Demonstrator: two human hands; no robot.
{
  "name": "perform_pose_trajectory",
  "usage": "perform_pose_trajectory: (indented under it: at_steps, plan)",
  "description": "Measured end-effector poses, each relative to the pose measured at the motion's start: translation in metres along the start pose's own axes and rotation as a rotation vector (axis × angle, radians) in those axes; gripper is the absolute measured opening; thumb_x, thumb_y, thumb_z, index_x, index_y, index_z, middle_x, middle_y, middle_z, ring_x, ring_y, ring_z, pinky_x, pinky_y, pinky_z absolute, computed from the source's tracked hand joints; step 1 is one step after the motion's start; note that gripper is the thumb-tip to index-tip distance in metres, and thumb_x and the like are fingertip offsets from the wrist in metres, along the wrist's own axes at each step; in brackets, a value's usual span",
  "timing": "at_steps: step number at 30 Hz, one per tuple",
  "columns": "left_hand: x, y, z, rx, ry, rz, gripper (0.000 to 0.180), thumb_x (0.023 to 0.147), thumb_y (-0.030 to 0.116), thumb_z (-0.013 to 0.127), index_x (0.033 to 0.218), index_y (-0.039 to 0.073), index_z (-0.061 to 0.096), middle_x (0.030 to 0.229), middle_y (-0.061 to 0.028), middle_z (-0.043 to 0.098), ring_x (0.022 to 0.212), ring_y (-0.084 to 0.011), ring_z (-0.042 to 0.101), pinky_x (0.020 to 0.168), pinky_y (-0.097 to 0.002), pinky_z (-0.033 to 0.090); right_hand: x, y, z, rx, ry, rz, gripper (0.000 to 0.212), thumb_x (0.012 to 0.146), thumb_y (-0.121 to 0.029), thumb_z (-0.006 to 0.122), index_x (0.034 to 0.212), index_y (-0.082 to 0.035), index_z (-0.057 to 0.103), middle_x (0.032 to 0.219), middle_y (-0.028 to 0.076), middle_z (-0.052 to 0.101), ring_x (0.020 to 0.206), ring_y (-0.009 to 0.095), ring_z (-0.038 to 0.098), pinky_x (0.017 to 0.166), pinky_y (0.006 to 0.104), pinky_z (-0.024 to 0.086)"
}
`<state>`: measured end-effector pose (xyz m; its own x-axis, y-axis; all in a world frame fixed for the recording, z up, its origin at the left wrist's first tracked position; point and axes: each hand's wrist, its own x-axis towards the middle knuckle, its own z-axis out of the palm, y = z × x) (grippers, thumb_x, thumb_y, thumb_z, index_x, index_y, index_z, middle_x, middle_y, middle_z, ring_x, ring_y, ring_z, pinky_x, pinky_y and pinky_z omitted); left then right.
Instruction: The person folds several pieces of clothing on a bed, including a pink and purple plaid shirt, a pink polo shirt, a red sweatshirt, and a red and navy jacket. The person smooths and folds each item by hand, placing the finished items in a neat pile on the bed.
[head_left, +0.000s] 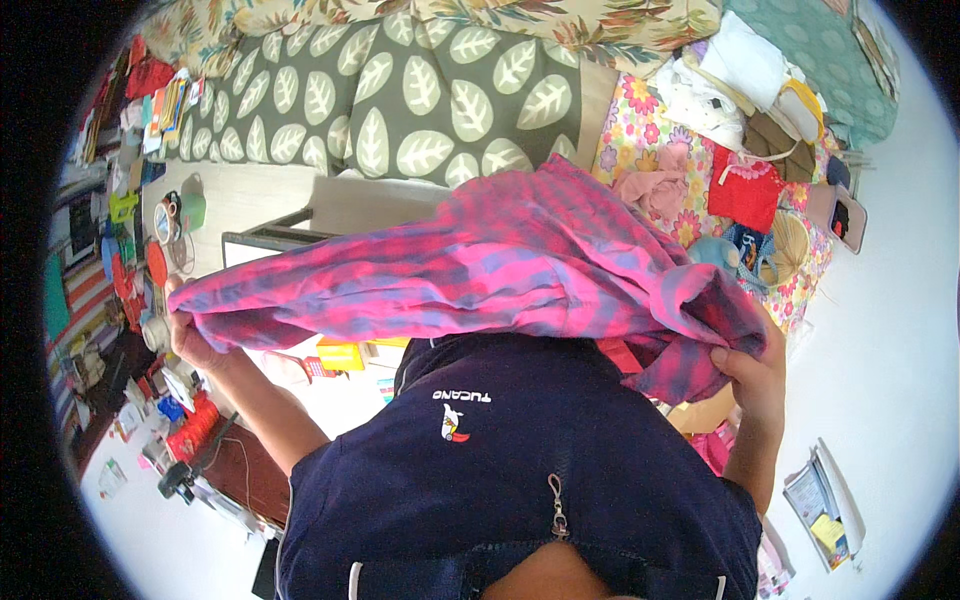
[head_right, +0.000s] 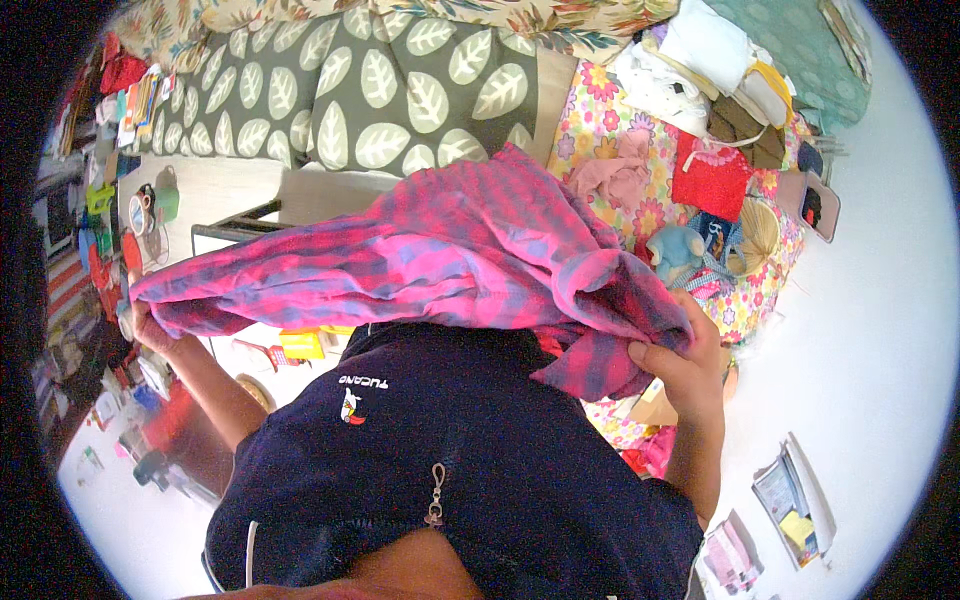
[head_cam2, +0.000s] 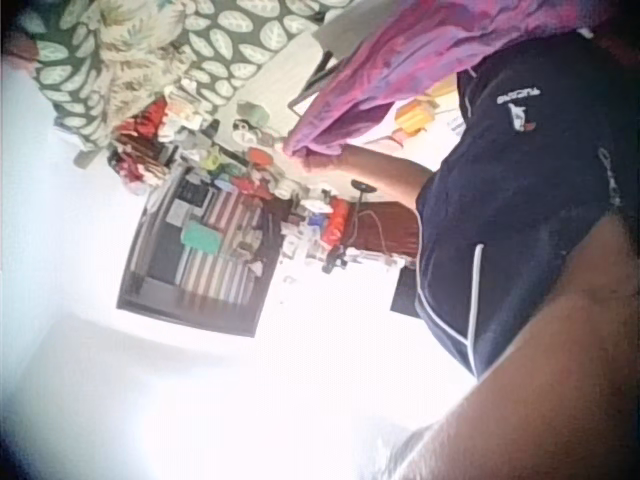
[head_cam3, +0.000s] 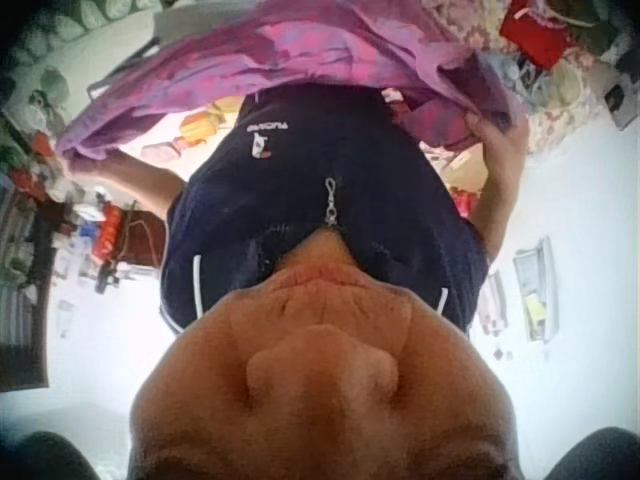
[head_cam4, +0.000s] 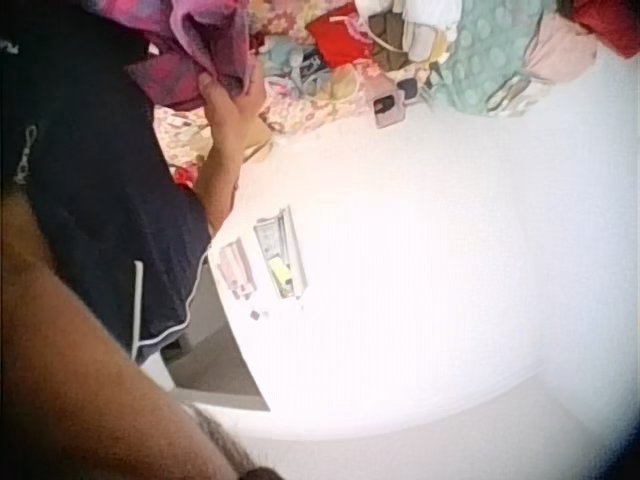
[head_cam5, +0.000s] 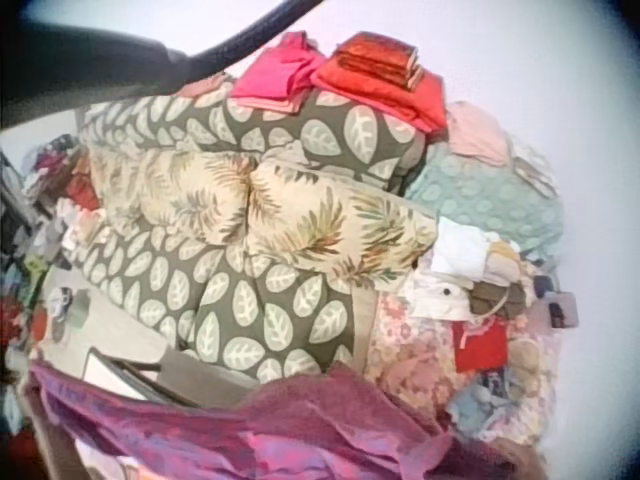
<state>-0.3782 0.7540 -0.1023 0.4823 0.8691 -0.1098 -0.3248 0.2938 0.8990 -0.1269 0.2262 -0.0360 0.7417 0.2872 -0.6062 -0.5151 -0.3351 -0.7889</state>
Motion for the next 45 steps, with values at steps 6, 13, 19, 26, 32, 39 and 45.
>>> perform_pose_trajectory:
  at_steps: [6, 13, 19, 26, 32, 39, 45]
  plan:
    - [-0.005, 0.041, -0.023, 0.238, 0.129, 0.236, 0.033, 0.078, 0.015, 0.05, 0.108, 0.001, 0.052, 0.106, -0.0139, 0.055, 0.097, -0.0254, 0.055, 0.088, -0.0404, 0.044, 0.011, -0.04, 0.022, 0.388, -0.083, -0.079, 0.08, 0.054, -0.01, 0.063, 0.127, 0.007, 0.035, 0.121, 0.019, 0.05, 0.108, 0.029, 0.053, 0.094, 0.0373, 0.04]
    - [0.136, 0.0, 0.033, -0.172, -0.155, 0.116, 0.037, 0.08, -0.002, 0.042, 0.117, -0.01, 0.043, 0.123, -0.0239, 0.044, 0.116, -0.0351, 0.041, 0.101, -0.0495, 0.03, 0.158, -0.061, 0.065, 0.448, -0.192, -0.09, 0.033, 0.071, -0.005, 0.059, 0.103, 0.002, 0.052, 0.092, 0.008, 0.06, 0.077, 0.015, 0.059, 0.071, 0.0279, 0.049]
    - [0.275, -0.136, 0.098, -0.188, -0.063, -0.132, 0.033, 0.081, -0.006, 0.042, 0.114, -0.009, 0.043, 0.119, -0.0246, 0.045, 0.116, -0.0392, 0.04, 0.1, -0.0551, 0.028, 0.374, -0.06, 0.116, 0.365, -0.109, -0.047, 0.026, 0.076, -0.009, 0.058, 0.1, -0.002, 0.055, 0.092, 0.007, 0.061, 0.082, 0.016, 0.058, 0.07, 0.031, 0.047]
    - [0.454, -0.34, 0.048, -0.189, -0.191, -0.465, 0.023, 0.085, 0.001, 0.045, 0.107, -0.005, 0.047, 0.108, -0.0172, 0.055, 0.108, -0.0301, 0.049, 0.097, -0.0445, 0.037, 0.625, -0.01, 0.142, 0.098, 0.103, -0.014, 0.043, 0.082, -0.014, 0.058, 0.118, 0.001, 0.039, 0.108, 0.01, 0.053, 0.094, 0.024, 0.054, 0.082, 0.0382, 0.047]
    - [0.372, -0.434, 0.04, 0.035, -0.114, -0.623, 0.039, 0.086, 0.013, 0.046, 0.121, -0.002, 0.038, 0.116, -0.0144, 0.049, 0.099, -0.0296, 0.054, 0.084, -0.0412, 0.044, 0.621, 0.044, 0.196, -0.034, 0.232, -0.051, 0.043, 0.075, -0.019, 0.063, 0.113, -0.003, 0.049, 0.094, 0.008, 0.059, 0.086, 0.02, 0.057, 0.078, 0.0353, 0.045]
    - [0.257, -0.517, -0.076, 0.825, -0.076, -0.952, 0.08, 0.076, 0.028, 0.065, 0.136, 0.004, 0.018, 0.133, -0.0166, 0.037, 0.113, -0.0291, 0.045, 0.09, -0.0401, 0.039, 0.556, 0.198, 0.138, -0.807, 0.078, 0.055, 0.052, 0.076, -0.024, 0.061, 0.118, 0.002, 0.046, 0.11, 0.022, 0.055, 0.104, 0.03, 0.053, 0.087, 0.0359, 0.042]
    - [0.191, -0.599, -0.147, 1.304, -0.327, -0.635, 0.089, 0.063, 0.031, 0.078, 0.131, 0.0, 0.031, 0.12, -0.0235, 0.047, 0.109, -0.0273, 0.049, 0.088, -0.0367, 0.042, 0.499, 0.298, 0.109, -0.833, 0.152, 0.2, 0.049, 0.074, -0.025, 0.06, 0.114, 0.003, 0.05, 0.108, 0.026, 0.055, 0.103, 0.036, 0.053, 0.085, 0.0391, 0.043]
